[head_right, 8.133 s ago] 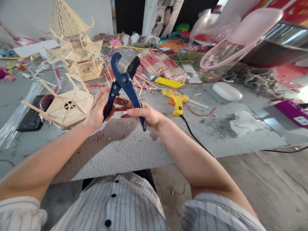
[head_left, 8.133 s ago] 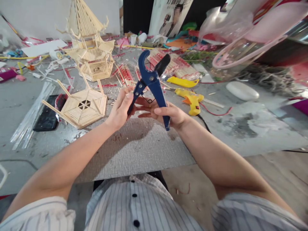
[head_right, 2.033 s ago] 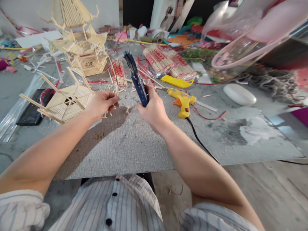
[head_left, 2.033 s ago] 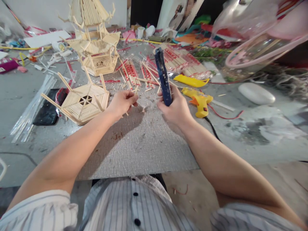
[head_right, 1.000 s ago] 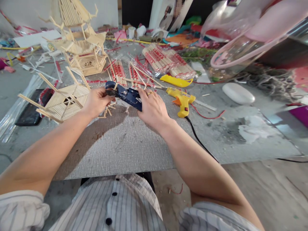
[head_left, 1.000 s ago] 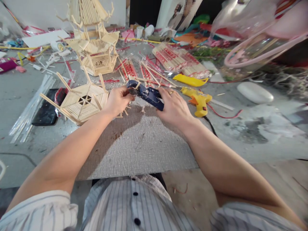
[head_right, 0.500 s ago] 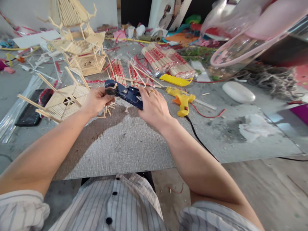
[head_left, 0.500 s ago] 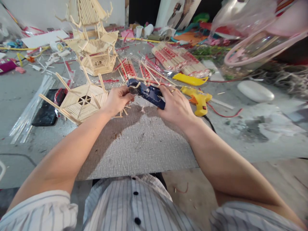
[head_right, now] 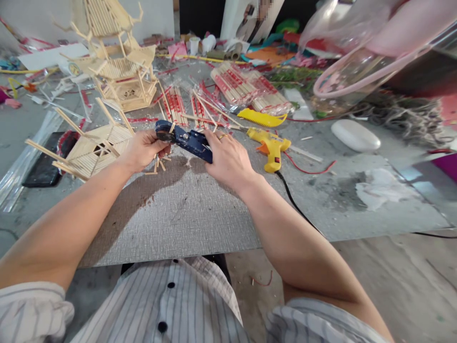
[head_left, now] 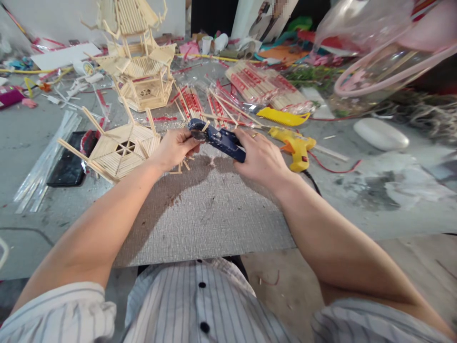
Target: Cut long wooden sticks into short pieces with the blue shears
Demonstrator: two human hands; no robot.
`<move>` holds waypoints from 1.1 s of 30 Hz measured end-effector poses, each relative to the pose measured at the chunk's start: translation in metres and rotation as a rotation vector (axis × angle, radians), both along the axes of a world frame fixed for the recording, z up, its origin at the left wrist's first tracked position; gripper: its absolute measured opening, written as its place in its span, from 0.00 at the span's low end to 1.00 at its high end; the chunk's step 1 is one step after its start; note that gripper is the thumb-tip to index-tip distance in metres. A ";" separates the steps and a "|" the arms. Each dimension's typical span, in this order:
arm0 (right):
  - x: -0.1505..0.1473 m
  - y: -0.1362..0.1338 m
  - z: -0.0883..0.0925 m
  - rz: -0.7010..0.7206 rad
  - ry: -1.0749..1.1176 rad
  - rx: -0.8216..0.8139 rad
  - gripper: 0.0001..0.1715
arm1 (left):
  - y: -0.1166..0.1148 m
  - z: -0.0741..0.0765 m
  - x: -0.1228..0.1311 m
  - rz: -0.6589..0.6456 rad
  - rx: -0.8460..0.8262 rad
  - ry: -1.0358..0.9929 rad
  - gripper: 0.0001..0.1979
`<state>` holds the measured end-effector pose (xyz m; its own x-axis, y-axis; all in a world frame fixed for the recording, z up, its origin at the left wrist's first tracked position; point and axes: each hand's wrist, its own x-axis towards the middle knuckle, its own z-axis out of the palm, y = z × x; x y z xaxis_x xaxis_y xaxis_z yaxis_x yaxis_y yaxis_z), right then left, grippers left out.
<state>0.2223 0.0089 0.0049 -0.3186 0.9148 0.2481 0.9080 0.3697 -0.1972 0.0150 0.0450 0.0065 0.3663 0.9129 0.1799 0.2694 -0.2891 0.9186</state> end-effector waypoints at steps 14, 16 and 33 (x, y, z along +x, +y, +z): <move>0.007 0.004 -0.002 0.102 0.014 -0.070 0.33 | 0.003 0.002 -0.003 -0.080 -0.027 0.051 0.09; 0.007 0.004 -0.002 0.111 0.017 -0.079 0.33 | 0.003 0.001 -0.004 -0.094 -0.026 0.048 0.09; -0.009 0.004 0.006 -0.012 -0.090 -0.246 0.15 | -0.001 0.004 -0.003 0.081 -0.065 0.274 0.13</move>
